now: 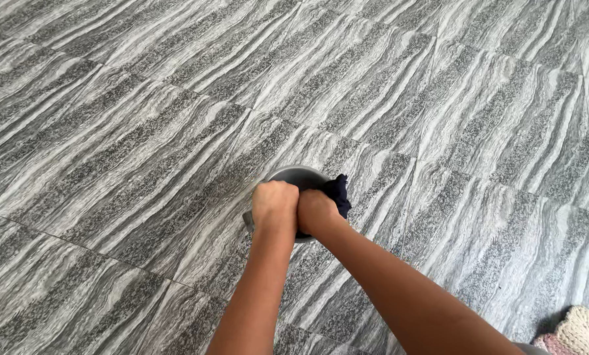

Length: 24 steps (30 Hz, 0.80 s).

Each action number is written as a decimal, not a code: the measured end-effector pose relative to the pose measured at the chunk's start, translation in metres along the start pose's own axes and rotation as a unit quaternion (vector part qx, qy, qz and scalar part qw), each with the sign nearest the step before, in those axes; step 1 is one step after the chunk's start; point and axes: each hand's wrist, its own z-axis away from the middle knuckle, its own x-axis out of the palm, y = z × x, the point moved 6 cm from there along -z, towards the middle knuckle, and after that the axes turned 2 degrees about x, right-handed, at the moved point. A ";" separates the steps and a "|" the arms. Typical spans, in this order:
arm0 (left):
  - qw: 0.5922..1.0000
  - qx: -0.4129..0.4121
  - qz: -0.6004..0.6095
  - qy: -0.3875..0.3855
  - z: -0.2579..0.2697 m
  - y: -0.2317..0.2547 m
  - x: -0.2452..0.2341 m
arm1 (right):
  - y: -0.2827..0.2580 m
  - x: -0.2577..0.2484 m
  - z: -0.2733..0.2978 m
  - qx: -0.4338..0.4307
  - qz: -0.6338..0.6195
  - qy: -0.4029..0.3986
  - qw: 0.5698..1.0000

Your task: The person wipes a gray marble-patterned tiled floor with a black cloth. They dip the cloth into a metal cup containing a dark liquid, wring it out, and continue wiping the floor surface.

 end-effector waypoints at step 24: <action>0.774 -0.028 0.624 0.106 0.163 -0.014 -0.108 | -0.060 -0.273 0.249 -0.069 -0.362 0.156 0.917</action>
